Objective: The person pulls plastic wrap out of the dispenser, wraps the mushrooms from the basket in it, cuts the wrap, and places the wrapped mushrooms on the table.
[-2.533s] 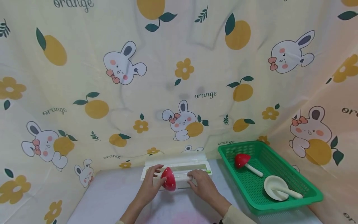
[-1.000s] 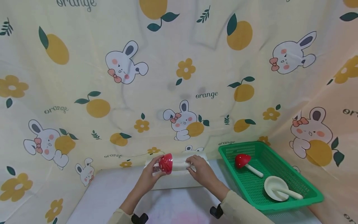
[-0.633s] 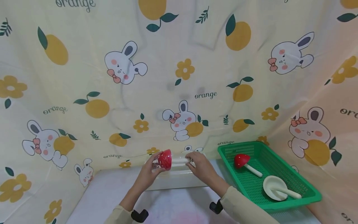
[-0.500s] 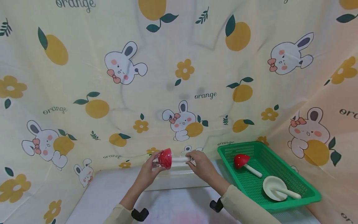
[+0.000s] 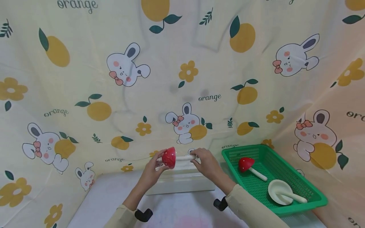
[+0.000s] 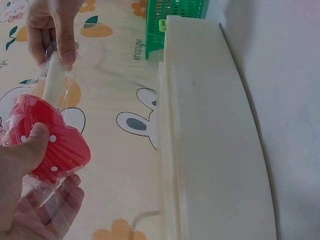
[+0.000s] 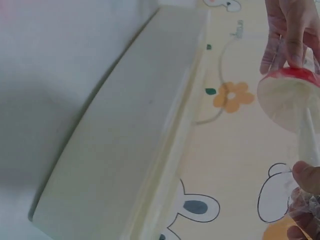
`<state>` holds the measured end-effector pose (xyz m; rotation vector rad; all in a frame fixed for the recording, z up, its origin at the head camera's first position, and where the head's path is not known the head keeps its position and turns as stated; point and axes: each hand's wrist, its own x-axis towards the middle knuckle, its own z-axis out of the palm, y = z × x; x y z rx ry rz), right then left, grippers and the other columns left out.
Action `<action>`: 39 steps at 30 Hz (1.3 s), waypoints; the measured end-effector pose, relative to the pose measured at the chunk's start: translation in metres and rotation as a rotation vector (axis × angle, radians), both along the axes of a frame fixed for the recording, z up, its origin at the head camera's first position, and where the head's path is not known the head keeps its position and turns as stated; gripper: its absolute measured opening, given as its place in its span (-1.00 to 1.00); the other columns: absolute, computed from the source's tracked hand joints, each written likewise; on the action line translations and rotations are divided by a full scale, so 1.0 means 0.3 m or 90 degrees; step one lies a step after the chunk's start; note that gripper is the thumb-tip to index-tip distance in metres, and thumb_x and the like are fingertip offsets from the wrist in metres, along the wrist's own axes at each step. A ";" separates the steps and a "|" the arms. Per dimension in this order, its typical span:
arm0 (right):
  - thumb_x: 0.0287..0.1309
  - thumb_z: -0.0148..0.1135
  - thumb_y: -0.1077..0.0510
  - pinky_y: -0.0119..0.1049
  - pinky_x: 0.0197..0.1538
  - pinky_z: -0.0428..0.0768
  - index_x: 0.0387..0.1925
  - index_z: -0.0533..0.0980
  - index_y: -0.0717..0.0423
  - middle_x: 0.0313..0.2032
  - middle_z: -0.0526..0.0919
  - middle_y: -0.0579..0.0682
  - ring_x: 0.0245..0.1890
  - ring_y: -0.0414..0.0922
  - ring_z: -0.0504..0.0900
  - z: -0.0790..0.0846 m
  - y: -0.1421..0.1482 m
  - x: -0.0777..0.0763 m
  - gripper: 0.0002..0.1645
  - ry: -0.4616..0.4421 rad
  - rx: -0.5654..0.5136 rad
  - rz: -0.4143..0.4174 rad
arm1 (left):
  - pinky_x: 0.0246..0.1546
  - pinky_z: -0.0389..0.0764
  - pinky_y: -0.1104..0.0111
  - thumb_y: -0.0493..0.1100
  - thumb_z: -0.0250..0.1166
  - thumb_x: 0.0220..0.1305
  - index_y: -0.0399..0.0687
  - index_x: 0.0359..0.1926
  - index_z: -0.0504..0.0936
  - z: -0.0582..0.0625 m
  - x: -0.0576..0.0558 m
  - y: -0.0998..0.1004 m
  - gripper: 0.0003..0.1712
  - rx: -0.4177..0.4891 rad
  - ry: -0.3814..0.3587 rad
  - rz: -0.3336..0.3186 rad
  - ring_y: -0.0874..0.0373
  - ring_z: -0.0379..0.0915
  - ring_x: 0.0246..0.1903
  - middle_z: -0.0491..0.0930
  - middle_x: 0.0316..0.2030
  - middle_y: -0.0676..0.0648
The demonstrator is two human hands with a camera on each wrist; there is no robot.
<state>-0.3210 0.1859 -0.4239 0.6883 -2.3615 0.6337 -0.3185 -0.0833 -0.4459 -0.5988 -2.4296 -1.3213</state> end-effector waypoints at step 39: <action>0.09 0.50 0.20 -0.18 -0.05 0.70 0.04 0.63 0.07 -0.09 0.70 -0.06 -0.15 -0.14 0.59 0.117 -0.008 -0.007 -0.56 -0.001 -0.036 0.019 | 0.10 0.61 0.26 -0.12 0.41 0.23 0.50 0.44 0.21 0.100 -0.019 0.003 -0.14 0.026 0.031 -0.006 0.09 0.54 0.12 0.41 0.34 0.08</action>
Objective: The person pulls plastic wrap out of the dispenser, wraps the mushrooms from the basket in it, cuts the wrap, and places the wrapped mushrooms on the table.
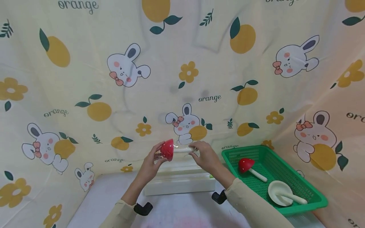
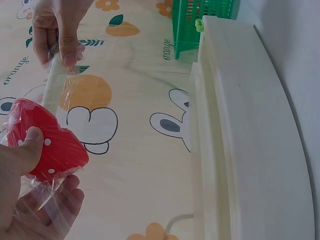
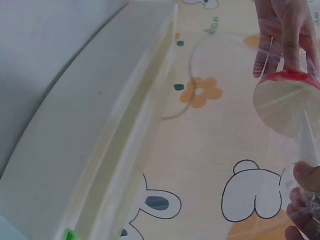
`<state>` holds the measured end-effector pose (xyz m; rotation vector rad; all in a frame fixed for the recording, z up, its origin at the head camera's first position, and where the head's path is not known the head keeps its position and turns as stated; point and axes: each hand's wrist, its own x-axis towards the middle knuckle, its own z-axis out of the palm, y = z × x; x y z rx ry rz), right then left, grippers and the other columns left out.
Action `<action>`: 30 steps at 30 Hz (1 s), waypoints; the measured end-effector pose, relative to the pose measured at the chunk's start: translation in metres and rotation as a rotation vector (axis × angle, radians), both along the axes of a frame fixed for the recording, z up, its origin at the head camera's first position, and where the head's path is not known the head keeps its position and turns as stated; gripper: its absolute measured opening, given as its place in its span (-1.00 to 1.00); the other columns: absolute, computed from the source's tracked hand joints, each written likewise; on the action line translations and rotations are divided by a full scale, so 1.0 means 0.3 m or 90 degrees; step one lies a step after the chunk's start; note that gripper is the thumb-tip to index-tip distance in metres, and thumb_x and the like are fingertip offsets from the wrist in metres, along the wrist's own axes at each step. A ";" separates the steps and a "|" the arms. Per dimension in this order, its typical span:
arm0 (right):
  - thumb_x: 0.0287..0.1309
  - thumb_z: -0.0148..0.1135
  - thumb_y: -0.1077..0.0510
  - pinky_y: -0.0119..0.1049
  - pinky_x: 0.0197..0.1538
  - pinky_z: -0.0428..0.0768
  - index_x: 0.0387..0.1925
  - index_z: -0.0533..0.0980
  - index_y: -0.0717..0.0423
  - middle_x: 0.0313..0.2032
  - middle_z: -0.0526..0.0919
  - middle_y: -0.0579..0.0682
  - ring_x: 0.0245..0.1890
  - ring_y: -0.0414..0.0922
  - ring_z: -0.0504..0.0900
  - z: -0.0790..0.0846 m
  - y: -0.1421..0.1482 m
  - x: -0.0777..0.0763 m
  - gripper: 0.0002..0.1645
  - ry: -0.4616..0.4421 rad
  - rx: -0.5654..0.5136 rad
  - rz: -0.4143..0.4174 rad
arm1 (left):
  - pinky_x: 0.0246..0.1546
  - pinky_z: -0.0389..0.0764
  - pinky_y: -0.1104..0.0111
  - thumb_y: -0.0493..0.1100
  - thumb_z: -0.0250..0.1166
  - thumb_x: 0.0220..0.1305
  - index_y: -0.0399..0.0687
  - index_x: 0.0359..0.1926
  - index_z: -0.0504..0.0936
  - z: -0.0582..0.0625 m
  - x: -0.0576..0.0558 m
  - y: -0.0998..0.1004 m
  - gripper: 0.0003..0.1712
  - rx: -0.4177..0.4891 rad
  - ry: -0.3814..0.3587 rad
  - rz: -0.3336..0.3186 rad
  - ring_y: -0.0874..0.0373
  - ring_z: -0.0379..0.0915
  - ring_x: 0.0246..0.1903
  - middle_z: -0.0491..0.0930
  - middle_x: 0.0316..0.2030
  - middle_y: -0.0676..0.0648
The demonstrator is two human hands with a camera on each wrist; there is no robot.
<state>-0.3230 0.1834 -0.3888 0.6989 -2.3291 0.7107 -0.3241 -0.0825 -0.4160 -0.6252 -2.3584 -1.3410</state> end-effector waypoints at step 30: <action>0.10 0.51 0.01 -0.10 -0.11 0.68 0.05 0.57 -0.20 -0.17 0.73 -0.13 -0.16 -0.13 0.63 0.003 0.014 0.072 -0.53 -0.060 0.051 -0.022 | -0.14 0.71 0.20 0.19 0.45 0.15 0.50 0.40 0.28 -0.009 0.090 -0.061 -0.17 0.027 -0.130 -0.022 -0.01 0.58 0.03 0.53 0.19 -0.08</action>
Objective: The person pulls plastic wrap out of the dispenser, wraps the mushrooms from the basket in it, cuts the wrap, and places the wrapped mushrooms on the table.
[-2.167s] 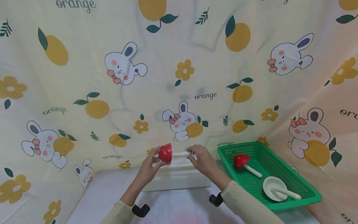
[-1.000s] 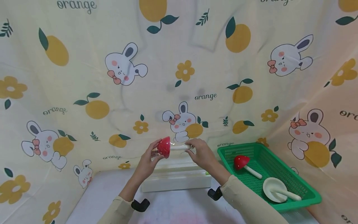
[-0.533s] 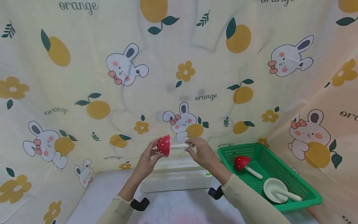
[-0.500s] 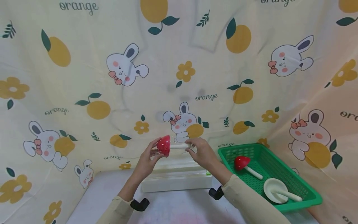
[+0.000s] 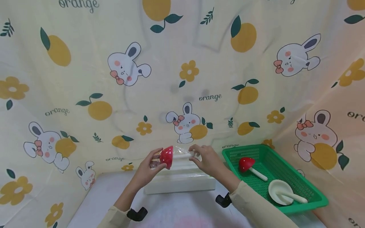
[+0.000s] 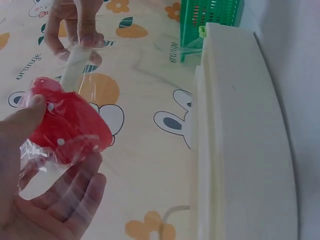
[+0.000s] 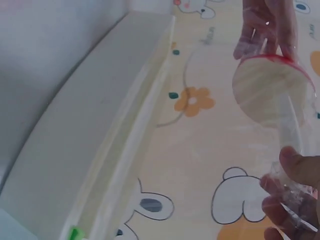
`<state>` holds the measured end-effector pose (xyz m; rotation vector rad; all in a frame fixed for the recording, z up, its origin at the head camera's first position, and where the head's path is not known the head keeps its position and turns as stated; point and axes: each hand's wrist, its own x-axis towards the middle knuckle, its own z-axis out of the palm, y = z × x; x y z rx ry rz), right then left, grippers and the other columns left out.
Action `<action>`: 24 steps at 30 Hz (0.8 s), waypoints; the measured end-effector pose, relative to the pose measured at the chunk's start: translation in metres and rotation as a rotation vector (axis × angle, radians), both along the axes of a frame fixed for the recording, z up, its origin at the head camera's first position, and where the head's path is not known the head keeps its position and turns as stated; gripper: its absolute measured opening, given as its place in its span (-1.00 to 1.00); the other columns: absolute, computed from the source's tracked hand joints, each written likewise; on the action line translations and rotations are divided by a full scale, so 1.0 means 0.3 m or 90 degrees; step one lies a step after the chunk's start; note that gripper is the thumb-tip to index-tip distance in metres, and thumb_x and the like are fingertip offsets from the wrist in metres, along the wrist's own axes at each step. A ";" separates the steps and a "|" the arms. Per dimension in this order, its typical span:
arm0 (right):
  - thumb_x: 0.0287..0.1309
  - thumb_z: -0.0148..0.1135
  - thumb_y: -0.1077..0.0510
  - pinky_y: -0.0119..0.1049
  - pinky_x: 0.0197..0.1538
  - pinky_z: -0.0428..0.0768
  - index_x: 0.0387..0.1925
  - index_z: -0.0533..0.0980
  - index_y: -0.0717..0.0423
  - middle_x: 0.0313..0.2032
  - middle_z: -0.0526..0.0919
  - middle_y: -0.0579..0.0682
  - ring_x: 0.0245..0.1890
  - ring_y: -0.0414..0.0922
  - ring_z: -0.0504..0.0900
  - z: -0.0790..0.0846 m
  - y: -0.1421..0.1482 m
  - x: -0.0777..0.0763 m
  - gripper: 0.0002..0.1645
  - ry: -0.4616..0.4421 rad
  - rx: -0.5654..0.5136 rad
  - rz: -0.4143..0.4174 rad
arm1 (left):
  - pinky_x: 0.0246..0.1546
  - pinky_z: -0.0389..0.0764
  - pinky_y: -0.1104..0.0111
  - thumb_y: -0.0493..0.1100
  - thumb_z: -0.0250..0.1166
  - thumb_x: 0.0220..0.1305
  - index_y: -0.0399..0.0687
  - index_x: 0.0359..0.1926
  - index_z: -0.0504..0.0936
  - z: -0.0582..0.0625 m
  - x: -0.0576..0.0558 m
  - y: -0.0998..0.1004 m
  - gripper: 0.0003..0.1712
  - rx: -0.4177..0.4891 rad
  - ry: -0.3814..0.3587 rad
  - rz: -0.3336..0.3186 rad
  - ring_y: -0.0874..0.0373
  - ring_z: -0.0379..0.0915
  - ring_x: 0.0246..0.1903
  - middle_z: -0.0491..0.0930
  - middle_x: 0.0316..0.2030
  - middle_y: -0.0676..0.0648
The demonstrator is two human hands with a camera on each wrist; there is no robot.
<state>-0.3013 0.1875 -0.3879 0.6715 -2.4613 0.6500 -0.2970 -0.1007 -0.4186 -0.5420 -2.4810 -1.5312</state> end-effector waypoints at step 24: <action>0.23 0.37 -0.12 -0.33 -0.16 0.68 0.15 0.47 -0.19 -0.22 0.63 -0.24 -0.21 -0.24 0.56 -0.154 -0.003 -0.008 -0.51 -0.203 0.042 0.092 | -0.31 0.55 0.28 0.50 0.22 0.17 0.24 0.28 0.47 -0.138 0.001 -0.028 -0.22 -0.087 -0.115 0.038 0.07 0.48 -0.23 0.60 -0.23 0.02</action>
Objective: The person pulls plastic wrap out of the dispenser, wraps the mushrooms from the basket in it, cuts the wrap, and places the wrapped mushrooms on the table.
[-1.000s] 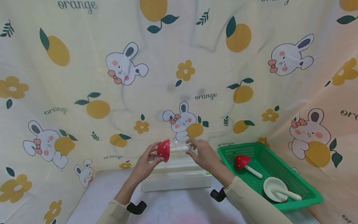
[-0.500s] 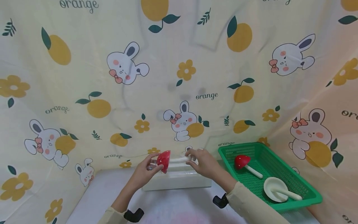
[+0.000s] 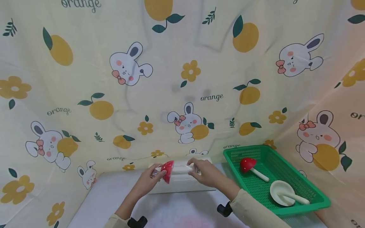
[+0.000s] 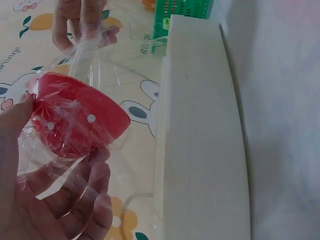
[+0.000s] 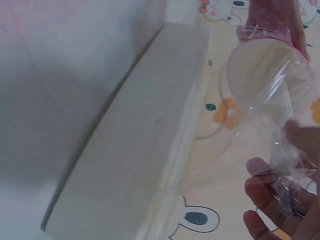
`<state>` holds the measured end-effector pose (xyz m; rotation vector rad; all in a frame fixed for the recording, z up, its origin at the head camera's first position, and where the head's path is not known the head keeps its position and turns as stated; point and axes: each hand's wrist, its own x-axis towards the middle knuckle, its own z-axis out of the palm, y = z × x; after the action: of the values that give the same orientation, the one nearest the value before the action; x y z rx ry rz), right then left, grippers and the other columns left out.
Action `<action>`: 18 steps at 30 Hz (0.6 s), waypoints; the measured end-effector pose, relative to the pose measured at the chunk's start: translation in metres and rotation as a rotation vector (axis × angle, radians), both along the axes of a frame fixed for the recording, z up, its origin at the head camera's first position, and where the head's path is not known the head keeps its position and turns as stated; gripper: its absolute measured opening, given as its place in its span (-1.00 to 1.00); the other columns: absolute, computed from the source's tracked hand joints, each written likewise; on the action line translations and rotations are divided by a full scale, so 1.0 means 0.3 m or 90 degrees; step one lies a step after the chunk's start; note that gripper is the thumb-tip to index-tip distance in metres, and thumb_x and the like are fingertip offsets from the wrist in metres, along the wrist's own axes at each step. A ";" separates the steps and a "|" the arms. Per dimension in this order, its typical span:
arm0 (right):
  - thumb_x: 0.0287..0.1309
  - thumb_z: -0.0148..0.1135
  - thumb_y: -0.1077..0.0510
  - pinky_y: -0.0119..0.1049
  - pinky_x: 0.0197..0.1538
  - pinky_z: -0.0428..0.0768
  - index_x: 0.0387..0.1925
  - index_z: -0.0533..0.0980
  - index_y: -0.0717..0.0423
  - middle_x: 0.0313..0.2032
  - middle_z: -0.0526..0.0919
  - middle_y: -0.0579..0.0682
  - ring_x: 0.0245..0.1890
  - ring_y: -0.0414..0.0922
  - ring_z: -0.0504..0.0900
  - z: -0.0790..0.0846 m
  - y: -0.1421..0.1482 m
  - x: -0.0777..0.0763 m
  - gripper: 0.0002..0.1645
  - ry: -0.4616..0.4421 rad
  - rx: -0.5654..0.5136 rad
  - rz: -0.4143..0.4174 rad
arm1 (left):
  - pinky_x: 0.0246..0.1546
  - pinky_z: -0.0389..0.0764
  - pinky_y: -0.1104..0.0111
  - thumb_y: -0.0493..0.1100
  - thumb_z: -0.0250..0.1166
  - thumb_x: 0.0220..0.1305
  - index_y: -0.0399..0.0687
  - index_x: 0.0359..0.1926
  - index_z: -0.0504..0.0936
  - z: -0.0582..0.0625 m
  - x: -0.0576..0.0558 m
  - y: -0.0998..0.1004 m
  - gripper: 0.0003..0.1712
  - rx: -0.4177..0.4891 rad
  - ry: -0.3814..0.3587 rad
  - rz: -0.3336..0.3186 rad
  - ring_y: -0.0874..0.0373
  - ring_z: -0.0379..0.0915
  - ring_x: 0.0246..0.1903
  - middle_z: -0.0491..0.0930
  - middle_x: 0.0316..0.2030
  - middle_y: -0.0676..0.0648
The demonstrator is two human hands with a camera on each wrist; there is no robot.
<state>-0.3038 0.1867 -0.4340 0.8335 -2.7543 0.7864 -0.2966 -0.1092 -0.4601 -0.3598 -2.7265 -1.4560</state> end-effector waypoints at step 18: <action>0.07 0.51 -0.09 -0.20 -0.13 0.56 0.02 0.39 -0.21 -0.39 0.56 -0.30 -0.34 -0.25 0.47 -0.101 -0.036 -0.013 -0.44 0.078 0.072 -0.043 | -0.27 0.60 0.19 0.49 0.05 0.32 0.10 0.20 0.55 -0.065 -0.021 -0.004 -0.27 -0.053 0.023 0.016 0.13 0.56 -0.16 0.68 -0.12 0.00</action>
<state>-0.3076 0.1759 -0.4642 0.7759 -2.7217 0.5533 -0.3027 -0.1103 -0.4798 -0.3500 -2.7592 -1.3205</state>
